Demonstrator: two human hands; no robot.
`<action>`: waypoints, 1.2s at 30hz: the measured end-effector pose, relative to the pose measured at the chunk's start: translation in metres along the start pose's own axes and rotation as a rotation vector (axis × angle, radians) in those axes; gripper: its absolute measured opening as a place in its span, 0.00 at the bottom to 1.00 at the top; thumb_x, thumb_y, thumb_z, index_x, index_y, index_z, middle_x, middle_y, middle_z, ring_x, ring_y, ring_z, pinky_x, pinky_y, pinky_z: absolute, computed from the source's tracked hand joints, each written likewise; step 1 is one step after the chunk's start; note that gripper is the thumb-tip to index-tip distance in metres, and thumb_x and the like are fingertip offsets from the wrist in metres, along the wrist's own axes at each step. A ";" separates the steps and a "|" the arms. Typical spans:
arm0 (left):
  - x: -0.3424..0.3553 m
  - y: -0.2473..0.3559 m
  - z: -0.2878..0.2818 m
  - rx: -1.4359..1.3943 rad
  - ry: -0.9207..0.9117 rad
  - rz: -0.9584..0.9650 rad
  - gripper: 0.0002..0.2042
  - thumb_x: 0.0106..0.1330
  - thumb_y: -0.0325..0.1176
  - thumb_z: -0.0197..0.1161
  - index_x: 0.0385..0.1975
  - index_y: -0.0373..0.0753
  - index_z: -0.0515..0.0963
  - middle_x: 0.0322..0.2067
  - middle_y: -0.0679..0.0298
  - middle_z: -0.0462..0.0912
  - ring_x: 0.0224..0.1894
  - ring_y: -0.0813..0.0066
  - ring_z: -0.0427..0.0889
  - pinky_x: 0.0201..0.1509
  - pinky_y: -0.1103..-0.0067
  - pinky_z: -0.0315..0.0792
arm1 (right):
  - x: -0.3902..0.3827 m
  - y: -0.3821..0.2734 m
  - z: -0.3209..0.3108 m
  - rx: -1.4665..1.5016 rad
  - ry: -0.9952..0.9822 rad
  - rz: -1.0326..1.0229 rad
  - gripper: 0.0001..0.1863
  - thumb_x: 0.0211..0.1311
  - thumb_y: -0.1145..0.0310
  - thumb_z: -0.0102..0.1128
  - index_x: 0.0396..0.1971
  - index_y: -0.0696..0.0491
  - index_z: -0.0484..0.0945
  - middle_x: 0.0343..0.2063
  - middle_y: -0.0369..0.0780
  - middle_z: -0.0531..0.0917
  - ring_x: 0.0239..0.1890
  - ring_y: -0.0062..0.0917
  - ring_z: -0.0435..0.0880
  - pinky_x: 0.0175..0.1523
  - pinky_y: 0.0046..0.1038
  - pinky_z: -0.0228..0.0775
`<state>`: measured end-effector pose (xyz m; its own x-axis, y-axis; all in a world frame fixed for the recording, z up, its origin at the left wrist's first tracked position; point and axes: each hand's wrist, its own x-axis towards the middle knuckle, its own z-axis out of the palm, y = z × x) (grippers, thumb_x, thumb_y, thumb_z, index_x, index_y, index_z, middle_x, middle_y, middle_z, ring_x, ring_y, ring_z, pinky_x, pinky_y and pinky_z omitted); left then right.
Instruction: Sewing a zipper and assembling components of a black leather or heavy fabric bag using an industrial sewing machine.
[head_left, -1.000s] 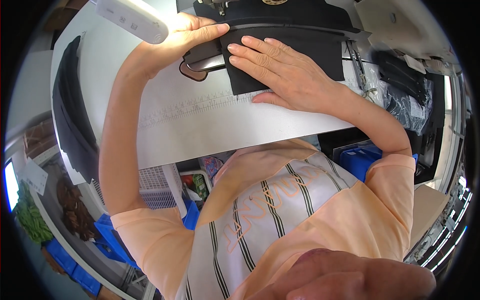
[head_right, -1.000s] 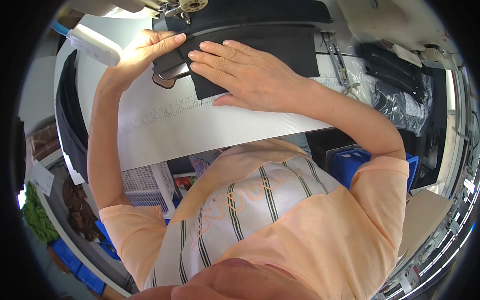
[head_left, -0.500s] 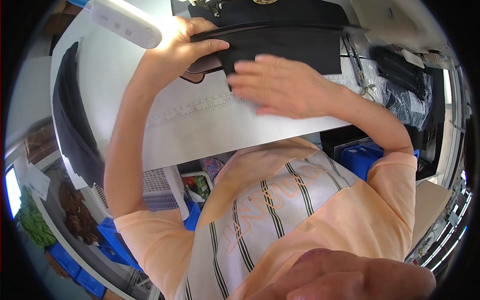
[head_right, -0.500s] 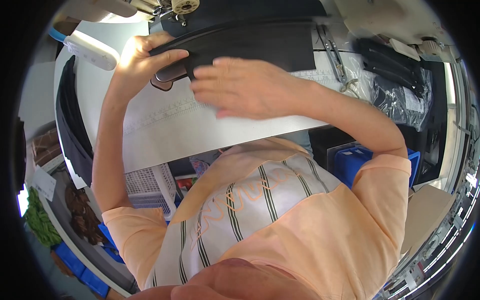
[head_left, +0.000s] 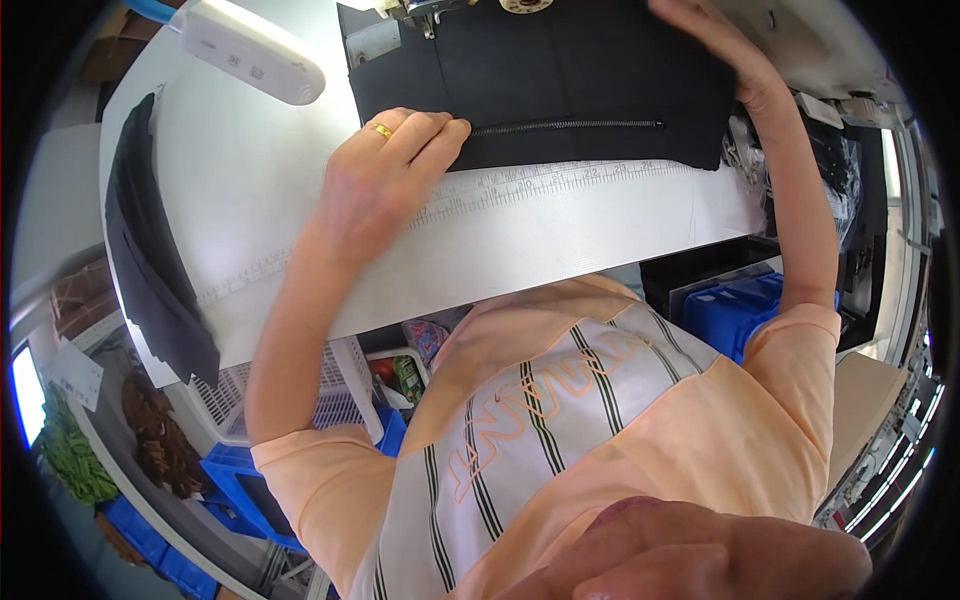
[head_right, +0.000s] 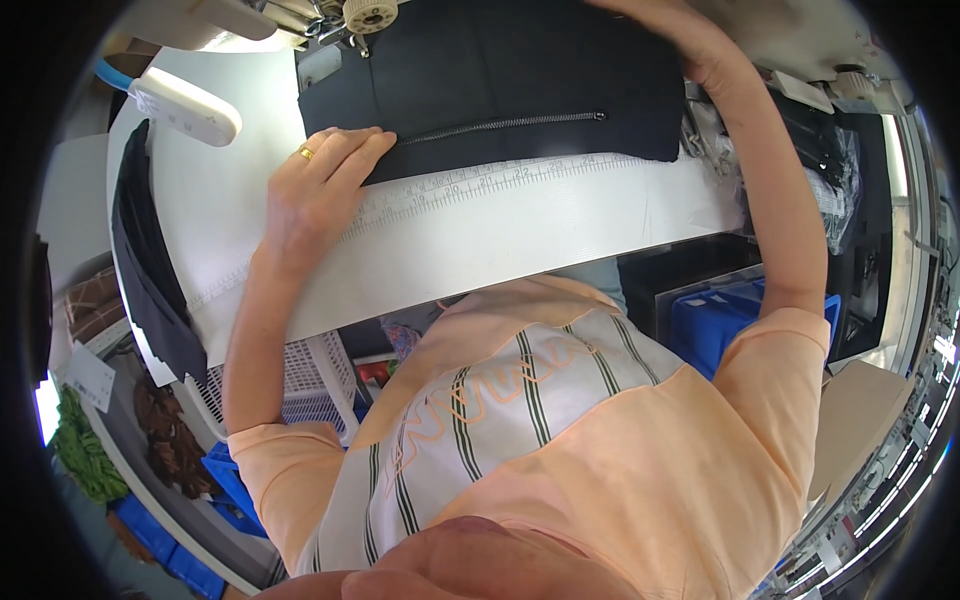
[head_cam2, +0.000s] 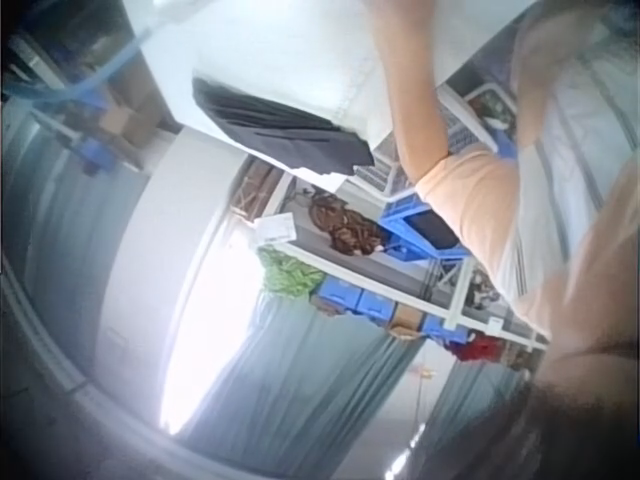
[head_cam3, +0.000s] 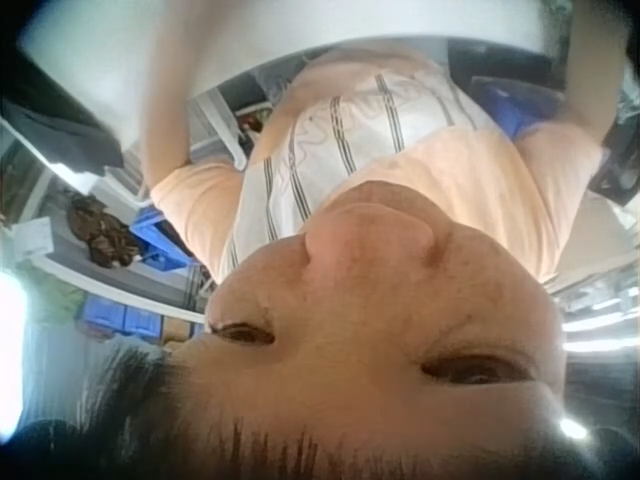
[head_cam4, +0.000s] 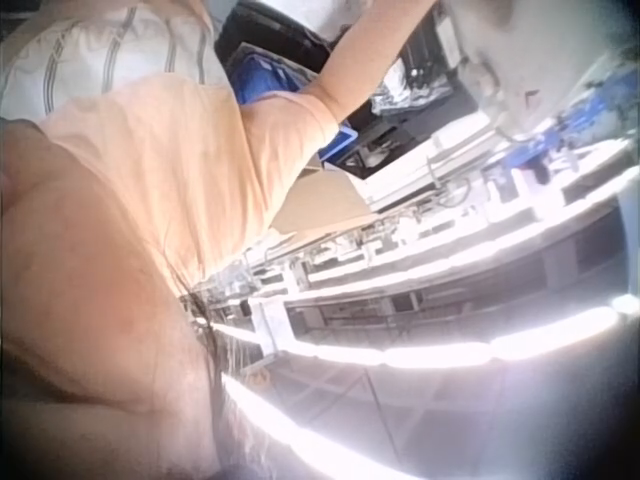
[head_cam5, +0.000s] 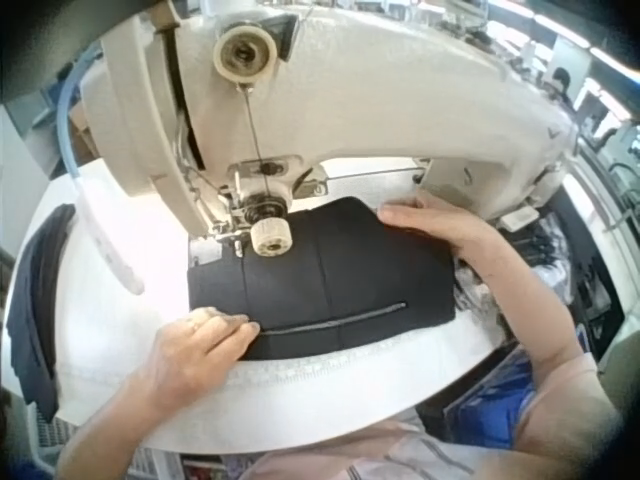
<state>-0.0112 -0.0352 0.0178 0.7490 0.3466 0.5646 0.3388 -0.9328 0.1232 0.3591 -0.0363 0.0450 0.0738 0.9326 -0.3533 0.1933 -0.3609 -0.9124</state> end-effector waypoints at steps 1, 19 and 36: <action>-0.004 -0.001 0.001 -0.012 0.029 -0.007 0.19 0.40 0.17 0.61 0.37 0.34 0.81 0.34 0.64 0.81 0.32 0.69 0.80 0.34 0.77 0.76 | -0.002 -0.021 0.025 -0.347 -0.004 -0.016 0.20 0.61 0.63 0.59 0.50 0.59 0.76 0.40 0.45 0.81 0.43 0.26 0.81 0.48 0.27 0.74; 0.026 -0.069 0.018 0.183 0.105 0.188 0.18 0.38 0.25 0.65 0.36 0.38 0.82 0.33 0.67 0.81 0.32 0.70 0.81 0.37 0.77 0.76 | 0.071 -0.021 0.062 -0.909 0.409 -0.664 0.16 0.61 0.68 0.55 0.44 0.63 0.77 0.42 0.55 0.81 0.47 0.50 0.78 0.52 0.42 0.69; 0.009 -0.039 0.018 0.178 0.050 -0.098 0.14 0.55 0.30 0.67 0.43 0.38 0.80 0.46 0.60 0.83 0.48 0.66 0.83 0.52 0.66 0.75 | -0.006 0.010 0.103 -1.287 0.088 -1.001 0.21 0.67 0.57 0.54 0.58 0.42 0.74 0.59 0.36 0.74 0.63 0.34 0.69 0.64 0.39 0.64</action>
<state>-0.0069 0.0062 0.0034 0.6800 0.4252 0.5974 0.5072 -0.8611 0.0355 0.2594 -0.0453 0.0170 -0.5322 0.7943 0.2930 0.8346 0.5504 0.0237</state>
